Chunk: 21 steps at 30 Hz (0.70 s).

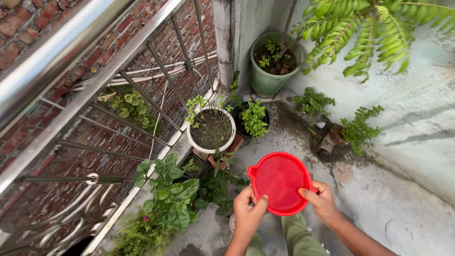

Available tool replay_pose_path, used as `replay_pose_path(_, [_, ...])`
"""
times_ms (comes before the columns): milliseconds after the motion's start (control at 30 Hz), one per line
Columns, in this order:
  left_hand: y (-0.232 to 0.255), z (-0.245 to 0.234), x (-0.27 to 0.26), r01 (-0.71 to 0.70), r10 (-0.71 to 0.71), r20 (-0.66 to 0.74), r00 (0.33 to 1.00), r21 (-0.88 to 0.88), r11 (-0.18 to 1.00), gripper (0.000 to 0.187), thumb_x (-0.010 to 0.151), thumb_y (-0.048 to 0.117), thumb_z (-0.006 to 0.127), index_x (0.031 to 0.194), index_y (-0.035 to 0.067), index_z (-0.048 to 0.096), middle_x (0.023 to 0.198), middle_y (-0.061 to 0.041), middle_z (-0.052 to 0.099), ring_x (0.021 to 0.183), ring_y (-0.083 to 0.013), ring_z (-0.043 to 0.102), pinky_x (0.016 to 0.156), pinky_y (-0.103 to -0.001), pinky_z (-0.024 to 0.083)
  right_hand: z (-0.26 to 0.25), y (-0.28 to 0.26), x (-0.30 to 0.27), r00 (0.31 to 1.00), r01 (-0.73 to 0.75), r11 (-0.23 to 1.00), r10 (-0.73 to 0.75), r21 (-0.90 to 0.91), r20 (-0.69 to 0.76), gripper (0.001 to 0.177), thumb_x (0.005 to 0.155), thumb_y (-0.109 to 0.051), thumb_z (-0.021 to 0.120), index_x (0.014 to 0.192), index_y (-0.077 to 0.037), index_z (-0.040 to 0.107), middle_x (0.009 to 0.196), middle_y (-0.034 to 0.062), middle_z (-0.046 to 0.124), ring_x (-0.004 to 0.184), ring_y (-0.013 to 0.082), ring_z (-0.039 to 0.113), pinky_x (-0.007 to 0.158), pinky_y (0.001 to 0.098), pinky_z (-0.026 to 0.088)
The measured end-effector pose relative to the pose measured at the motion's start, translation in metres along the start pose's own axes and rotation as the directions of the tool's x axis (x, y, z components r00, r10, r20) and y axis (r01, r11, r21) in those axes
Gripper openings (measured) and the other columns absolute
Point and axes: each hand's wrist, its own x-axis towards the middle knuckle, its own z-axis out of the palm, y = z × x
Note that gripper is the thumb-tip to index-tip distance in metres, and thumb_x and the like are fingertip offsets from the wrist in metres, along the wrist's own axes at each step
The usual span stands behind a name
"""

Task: The person fills a red mug with water from a tap and pours it into various potted plants on a balcony.

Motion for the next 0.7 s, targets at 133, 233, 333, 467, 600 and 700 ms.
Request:
replay_pose_path(133, [-0.061, 0.003, 0.044, -0.192, 0.197, -0.063, 0.978, 0.077, 0.978, 0.033, 0.085, -0.003, 0.070, 0.069, 0.008, 0.044, 0.069, 0.005, 0.050, 0.065, -0.0034, 0.043, 0.058, -0.023, 0.038, -0.018, 0.038, 0.068, 0.999, 0.044, 0.998, -0.044, -0.050, 0.009, 0.011, 0.088, -0.004, 0.075, 0.095, 0.004, 0.077, 0.085, 0.0058, 0.075, 0.073, 0.0094, 0.064, 0.067, 0.0274, 0.051])
replay_pose_path(233, [-0.116, 0.004, 0.082, -0.109, 0.105, -0.108, 0.989, -0.036, 0.993, 0.033, 0.085, -0.003, 0.068, 0.069, 0.009, 0.042, 0.070, 0.006, 0.049, 0.065, -0.0030, 0.042, 0.058, -0.022, 0.039, -0.037, 0.067, 0.106, 0.994, 0.065, 0.998, -0.063, -0.023, 0.086, 0.019, 0.091, -0.008, 0.078, 0.104, 0.006, 0.077, 0.086, 0.0048, 0.072, 0.077, 0.0084, 0.061, 0.070, 0.0272, 0.051])
replay_pose_path(333, [-0.166, 0.005, 0.130, -0.088, 0.082, -0.127, 0.988, -0.042, 0.995, 0.034, 0.088, -0.003, 0.067, 0.068, 0.009, 0.042, 0.066, 0.004, 0.048, 0.060, -0.0040, 0.041, 0.054, -0.023, 0.037, -0.058, 0.095, 0.150, 0.988, 0.093, 0.996, -0.093, 0.006, 0.124, 0.030, 0.085, -0.012, 0.079, 0.110, 0.004, 0.072, 0.095, 0.0068, 0.076, 0.084, 0.0103, 0.068, 0.078, 0.0284, 0.055])
replay_pose_path(467, [-0.225, 0.012, 0.182, -0.090, 0.080, -0.081, 0.993, -0.123, 0.988, 0.034, 0.088, -0.003, 0.066, 0.071, 0.011, 0.040, 0.068, 0.005, 0.047, 0.061, -0.0033, 0.041, 0.053, -0.023, 0.036, -0.091, 0.134, 0.210, 0.977, 0.199, 0.979, -0.195, -0.036, 0.084, 0.044, 0.082, -0.019, 0.084, 0.114, 0.007, 0.070, 0.099, 0.0088, 0.076, 0.086, 0.0127, 0.068, 0.078, 0.0296, 0.055])
replay_pose_path(600, [-0.271, 0.014, 0.235, -0.047, 0.045, -0.022, 0.999, -0.102, 0.994, 0.034, 0.090, 0.003, 0.067, 0.070, 0.012, 0.041, 0.065, 0.004, 0.050, 0.058, -0.0053, 0.047, 0.052, -0.024, 0.042, -0.111, 0.160, 0.262, 0.934, 0.345, 0.938, -0.344, 0.007, 0.100, 0.057, 0.075, -0.027, 0.088, 0.119, 0.004, 0.068, 0.103, 0.0064, 0.075, 0.091, 0.0117, 0.069, 0.083, 0.0282, 0.056])
replay_pose_path(700, [-0.299, 0.010, 0.272, -0.253, 0.255, 0.064, 0.965, -0.040, 0.967, 0.035, 0.097, 0.009, 0.069, 0.076, 0.012, 0.042, 0.074, 0.006, 0.048, 0.069, -0.0033, 0.043, 0.060, -0.022, 0.039, -0.121, 0.171, 0.302, 0.884, 0.464, 0.886, -0.462, -0.018, 0.073, 0.040, 0.081, -0.015, 0.086, 0.114, 0.004, 0.070, 0.101, 0.0053, 0.073, 0.086, 0.0100, 0.066, 0.081, 0.0270, 0.055])
